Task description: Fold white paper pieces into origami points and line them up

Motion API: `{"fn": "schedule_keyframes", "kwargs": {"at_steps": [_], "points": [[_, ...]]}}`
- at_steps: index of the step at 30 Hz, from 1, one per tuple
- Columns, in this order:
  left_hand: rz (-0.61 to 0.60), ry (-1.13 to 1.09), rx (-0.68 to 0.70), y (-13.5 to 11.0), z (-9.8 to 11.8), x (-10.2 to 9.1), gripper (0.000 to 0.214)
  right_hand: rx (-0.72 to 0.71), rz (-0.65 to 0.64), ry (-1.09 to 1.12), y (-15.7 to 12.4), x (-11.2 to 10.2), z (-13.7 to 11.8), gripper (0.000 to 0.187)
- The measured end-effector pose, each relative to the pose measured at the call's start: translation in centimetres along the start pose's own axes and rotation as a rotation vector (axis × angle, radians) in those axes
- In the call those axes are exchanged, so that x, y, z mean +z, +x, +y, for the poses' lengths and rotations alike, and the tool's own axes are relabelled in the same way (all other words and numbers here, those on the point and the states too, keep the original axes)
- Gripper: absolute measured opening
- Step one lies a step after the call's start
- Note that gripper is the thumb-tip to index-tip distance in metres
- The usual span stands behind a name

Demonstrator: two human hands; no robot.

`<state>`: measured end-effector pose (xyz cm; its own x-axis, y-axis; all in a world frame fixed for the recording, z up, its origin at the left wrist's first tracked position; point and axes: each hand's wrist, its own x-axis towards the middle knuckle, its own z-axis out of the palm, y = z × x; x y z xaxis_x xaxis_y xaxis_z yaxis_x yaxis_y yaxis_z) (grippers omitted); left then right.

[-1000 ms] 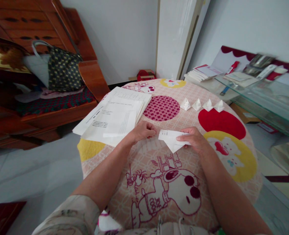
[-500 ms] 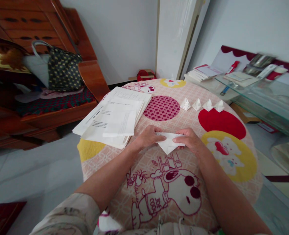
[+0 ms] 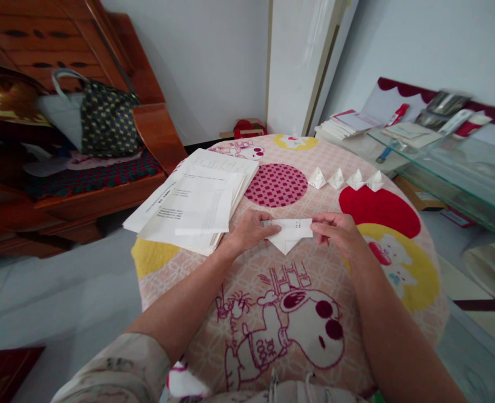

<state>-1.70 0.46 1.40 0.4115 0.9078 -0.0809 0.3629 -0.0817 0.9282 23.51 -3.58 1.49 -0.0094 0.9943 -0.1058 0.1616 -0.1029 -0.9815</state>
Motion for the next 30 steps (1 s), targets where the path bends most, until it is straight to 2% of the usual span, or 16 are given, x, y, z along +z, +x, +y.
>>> {"fn": "schedule_keyframes", "kwargs": {"at_steps": [3,6,10,13,17,21,23,26,30], "points": [[0.054,0.146,0.154,-0.3,0.2,0.4,0.017,-0.001,-0.008,-0.039,-0.1,0.8,0.1,0.022],[0.132,0.251,0.358,-0.6,0.3,0.6,0.011,-0.042,0.082,0.000,-0.3,1.4,0.2,0.020],[0.125,0.374,0.614,-0.9,0.5,0.4,0.013,-0.130,0.166,0.007,-0.4,1.7,-0.1,0.015],[0.117,0.515,0.713,-0.8,0.2,0.2,0.024,-0.255,0.160,-0.048,-0.5,1.5,-0.4,0.009],[0.033,0.734,0.720,-0.3,-0.4,0.4,0.030,-0.384,0.055,-0.229,-0.4,1.0,0.0,0.009],[-0.185,0.911,0.661,-0.4,-0.5,0.8,0.025,-0.447,-0.137,-0.487,-0.4,0.4,0.6,0.021],[-0.257,0.952,0.609,-0.7,-0.3,0.8,0.022,-0.479,-0.213,-0.640,-0.5,0.4,0.6,0.022],[-0.301,0.948,0.578,-1.1,0.0,0.7,0.022,-0.523,-0.292,-0.869,-0.8,0.5,0.3,0.018],[-0.303,0.890,0.567,-1.0,-0.2,0.5,0.023,-0.580,-0.292,-1.038,-1.4,1.1,0.0,0.018]]}}
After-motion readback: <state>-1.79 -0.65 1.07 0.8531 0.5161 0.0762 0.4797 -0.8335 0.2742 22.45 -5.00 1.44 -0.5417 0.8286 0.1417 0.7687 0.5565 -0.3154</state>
